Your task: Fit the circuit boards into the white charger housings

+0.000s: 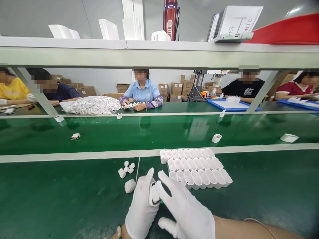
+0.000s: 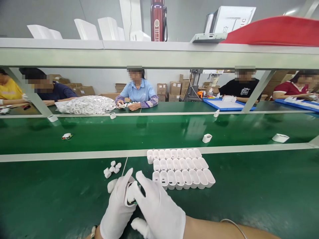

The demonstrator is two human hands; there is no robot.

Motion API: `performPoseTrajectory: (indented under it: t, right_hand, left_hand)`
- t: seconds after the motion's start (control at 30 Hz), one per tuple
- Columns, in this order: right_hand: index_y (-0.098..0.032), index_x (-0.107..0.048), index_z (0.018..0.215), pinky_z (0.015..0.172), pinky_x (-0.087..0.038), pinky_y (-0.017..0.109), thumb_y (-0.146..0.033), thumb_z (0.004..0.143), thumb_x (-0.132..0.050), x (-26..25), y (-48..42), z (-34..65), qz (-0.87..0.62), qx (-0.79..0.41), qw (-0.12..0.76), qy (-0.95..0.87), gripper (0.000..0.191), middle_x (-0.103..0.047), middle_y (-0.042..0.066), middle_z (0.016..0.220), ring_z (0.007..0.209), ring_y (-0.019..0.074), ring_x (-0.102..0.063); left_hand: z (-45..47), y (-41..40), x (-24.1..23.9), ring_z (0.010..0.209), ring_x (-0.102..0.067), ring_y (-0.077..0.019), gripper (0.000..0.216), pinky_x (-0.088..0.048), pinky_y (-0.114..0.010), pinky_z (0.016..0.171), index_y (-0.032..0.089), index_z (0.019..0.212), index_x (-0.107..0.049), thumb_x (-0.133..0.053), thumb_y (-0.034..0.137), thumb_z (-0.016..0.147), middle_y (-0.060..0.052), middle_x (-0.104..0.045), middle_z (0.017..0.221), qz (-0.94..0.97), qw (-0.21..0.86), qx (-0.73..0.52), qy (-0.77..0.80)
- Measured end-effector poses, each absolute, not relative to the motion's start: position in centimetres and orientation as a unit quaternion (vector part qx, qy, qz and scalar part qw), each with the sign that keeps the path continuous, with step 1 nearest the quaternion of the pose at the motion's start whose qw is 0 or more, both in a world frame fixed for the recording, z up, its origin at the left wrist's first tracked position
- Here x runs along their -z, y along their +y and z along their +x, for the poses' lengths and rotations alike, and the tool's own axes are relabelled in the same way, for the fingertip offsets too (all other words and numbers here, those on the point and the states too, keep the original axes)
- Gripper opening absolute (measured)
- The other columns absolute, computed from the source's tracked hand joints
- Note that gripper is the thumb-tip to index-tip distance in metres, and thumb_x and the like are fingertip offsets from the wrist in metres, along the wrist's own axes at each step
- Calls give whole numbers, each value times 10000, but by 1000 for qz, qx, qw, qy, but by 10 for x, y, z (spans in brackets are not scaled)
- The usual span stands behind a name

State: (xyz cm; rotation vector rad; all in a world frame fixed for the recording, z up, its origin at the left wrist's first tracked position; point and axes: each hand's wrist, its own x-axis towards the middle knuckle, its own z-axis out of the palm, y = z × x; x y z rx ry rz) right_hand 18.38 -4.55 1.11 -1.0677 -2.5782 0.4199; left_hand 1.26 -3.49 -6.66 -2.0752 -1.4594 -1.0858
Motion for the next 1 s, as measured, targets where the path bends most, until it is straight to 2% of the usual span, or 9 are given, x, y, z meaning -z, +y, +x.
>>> performPoseTrajectory:
  t: [0.13, 0.27, 0.4, 0.47, 0.53, 0.63, 0.73, 0.87, 1.0]
  right_hand:
    - [-106, -271, 1475, 1088, -374, 486, -140, 645, -715, 8, -49, 179, -387, -169, 106, -900, 942, -195, 196, 1552, 1365, 380, -309]
    - [-140, -333, 1442, 1075, -386, 490, -120, 622, -702, 10, -50, 177, -390, -183, 122, -894, 900, -211, 183, 1547, 1362, 386, -305]
    - [-223, -538, 1242, 996, -444, 513, -177, 610, -748, 10, -48, 181, -386, -229, 225, -865, 667, -360, 134, 1472, 1248, 384, -435]
    - [-239, -604, 1112, 1015, -416, 502, -198, 621, -757, 10, -44, 186, -340, -259, 310, -849, 516, -443, 113, 1389, 1191, 340, -487]
    - [-246, -601, 1102, 1020, -411, 453, -188, 614, -760, 10, -39, 191, -275, -298, 383, -830, 517, -457, 106, 1339, 1166, 291, -505]
    - [-267, -557, 1210, 1033, -393, 420, -146, 599, -754, 9, -33, 192, -219, -368, 411, -805, 653, -415, 95, 1333, 1219, 262, -459]
    - [-255, -629, 1129, 1043, -378, 407, -106, 591, -749, 10, -31, 190, -218, -432, 383, -787, 571, -390, 75, 1322, 1208, 244, -469]
    - [-194, -698, 902, 1003, -420, 362, -118, 586, -780, 14, -29, 189, -209, -517, 341, -757, 335, -428, 65, 1284, 1105, 209, -547]
    - [-180, -704, 870, 912, -476, 308, -15, 536, -745, 11, -28, 191, -162, -550, 346, -742, 375, -497, 49, 1204, 1002, 174, -591]
  left_hand:
    - [12, -37, 68, 788, -649, -164, 635, -557, -312, 787, 165, 1489, -208, -371, 28, 891, -33, -622, 826, -748, 119, 398, -518]
    - [11, -42, 67, 833, -660, -170, 642, -573, -324, 807, 203, 1484, -232, -369, 30, 881, -40, -647, 860, -744, 65, 419, -516]
    - [16, -45, 61, 847, -674, -179, 622, -592, -330, 786, 217, 1459, -289, -413, 31, 878, -46, -674, 921, -755, -21, 429, -496]
    - [20, -45, 56, 749, -681, -161, 568, -604, -319, 723, 210, 1429, -338, -419, 23, 899, -22, -679, 845, -763, -67, 423, -485]
    - [25, -44, 52, 644, -669, -136, 547, -605, -286, 652, 217, 1416, -357, -366, -9, 918, 4, -666, 736, -768, -110, 415, -475]
    - [26, -46, 45, 807, -696, -169, 704, -614, -305, 721, 268, 1477, -216, -463, -15, 882, -39, -694, 886, -771, -184, 408, -453]
    - [24, -50, 38, 952, -673, -198, 1003, -585, -369, 857, 320, 1496, -32, -635, -18, 769, -67, -654, 1104, -745, -329, 409, -412]
    - [27, -56, 27, 828, -668, -174, 814, -590, -340, 814, 283, 1460, -250, -591, 2, 777, -41, -663, 987, -698, -462, 403, -369]
    - [30, -58, 24, 762, -655, -179, 779, -602, -329, 742, 257, 1441, -323, -598, 1, 758, -43, -667, 929, -726, -408, 400, -383]
